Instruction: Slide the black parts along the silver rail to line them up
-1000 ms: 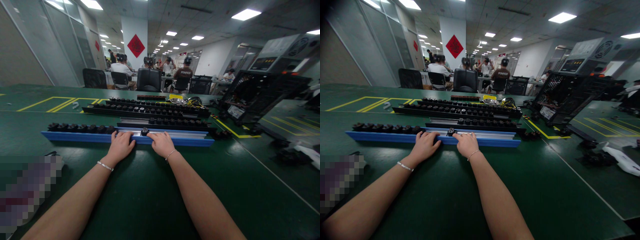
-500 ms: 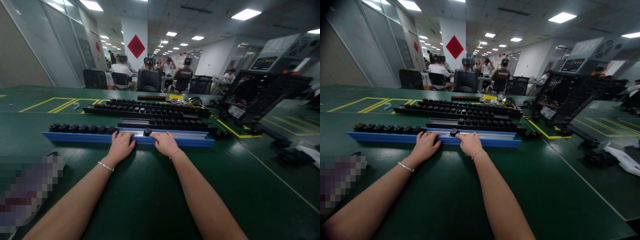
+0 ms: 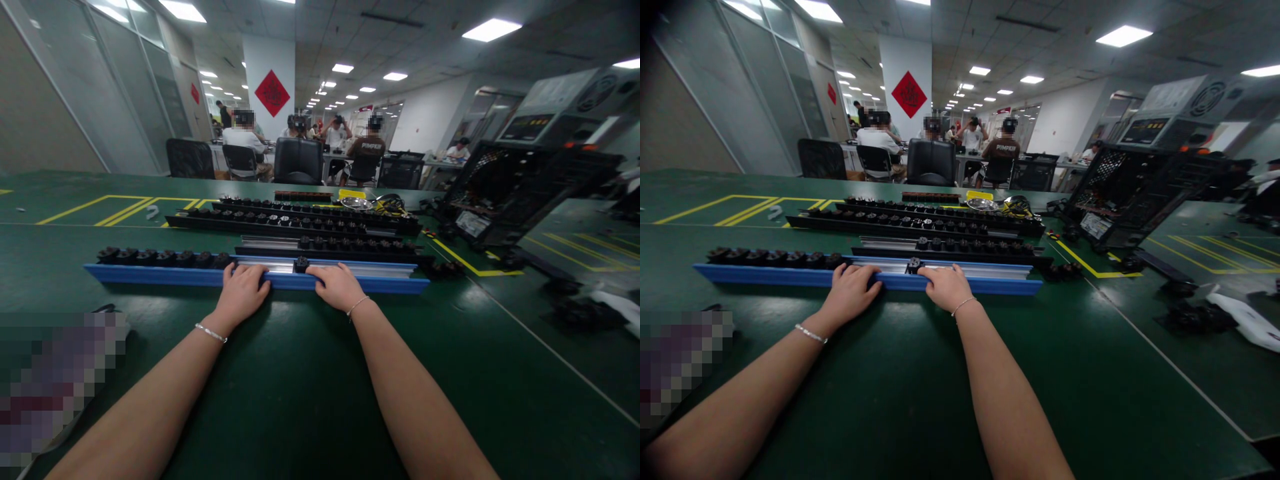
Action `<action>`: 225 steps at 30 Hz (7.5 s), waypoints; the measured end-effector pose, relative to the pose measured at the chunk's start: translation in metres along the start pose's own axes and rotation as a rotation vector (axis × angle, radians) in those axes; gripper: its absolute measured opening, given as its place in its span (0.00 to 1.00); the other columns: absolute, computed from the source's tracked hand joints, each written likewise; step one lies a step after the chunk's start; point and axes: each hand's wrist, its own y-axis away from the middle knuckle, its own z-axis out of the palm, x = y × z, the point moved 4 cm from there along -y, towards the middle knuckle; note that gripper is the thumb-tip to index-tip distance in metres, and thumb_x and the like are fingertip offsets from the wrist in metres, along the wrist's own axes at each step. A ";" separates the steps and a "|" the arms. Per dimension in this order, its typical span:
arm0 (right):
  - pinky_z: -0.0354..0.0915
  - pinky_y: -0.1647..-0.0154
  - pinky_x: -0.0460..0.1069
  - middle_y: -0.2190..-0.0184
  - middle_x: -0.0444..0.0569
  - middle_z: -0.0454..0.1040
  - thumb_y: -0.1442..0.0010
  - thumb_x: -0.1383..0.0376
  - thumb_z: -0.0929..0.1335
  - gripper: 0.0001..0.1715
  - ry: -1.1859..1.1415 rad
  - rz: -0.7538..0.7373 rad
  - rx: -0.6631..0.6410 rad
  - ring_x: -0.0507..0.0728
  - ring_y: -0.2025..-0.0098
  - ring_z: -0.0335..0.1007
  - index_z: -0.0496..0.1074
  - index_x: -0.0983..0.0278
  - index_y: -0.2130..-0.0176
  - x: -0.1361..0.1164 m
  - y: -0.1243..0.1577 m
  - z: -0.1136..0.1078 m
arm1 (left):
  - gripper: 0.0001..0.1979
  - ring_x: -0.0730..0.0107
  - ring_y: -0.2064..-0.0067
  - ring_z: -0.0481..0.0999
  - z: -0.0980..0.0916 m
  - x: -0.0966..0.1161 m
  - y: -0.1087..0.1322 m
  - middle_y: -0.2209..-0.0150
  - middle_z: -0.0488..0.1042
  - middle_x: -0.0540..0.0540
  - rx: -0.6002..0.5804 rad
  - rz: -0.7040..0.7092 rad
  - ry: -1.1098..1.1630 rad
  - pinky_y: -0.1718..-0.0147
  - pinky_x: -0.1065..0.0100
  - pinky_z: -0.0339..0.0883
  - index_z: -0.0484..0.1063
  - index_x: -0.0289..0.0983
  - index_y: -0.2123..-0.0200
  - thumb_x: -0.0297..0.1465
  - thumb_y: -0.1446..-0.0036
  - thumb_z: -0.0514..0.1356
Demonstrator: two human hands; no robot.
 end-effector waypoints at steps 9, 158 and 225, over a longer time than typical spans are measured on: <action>0.58 0.45 0.52 0.48 0.43 0.73 0.41 0.66 0.60 0.26 -0.007 -0.052 0.000 0.55 0.48 0.68 0.68 0.53 0.44 0.003 -0.001 -0.007 | 0.15 0.55 0.51 0.70 0.000 -0.001 0.000 0.58 0.76 0.42 -0.006 0.007 -0.007 0.42 0.47 0.46 0.68 0.40 0.55 0.38 0.41 0.49; 0.62 0.51 0.52 0.59 0.47 0.78 0.44 0.63 0.63 0.16 -0.045 0.040 0.204 0.57 0.57 0.71 0.76 0.60 0.59 0.077 0.039 -0.025 | 0.16 0.55 0.50 0.70 0.004 -0.004 -0.001 0.57 0.76 0.42 -0.016 0.018 -0.024 0.42 0.47 0.45 0.68 0.40 0.54 0.36 0.42 0.49; 0.56 0.55 0.55 0.67 0.51 0.77 0.46 0.59 0.63 0.14 -0.040 0.532 0.640 0.61 0.62 0.68 0.75 0.62 0.66 0.103 0.047 -0.020 | 0.16 0.54 0.50 0.71 0.001 -0.002 -0.002 0.57 0.76 0.40 -0.031 -0.001 -0.033 0.42 0.46 0.47 0.69 0.39 0.54 0.37 0.42 0.49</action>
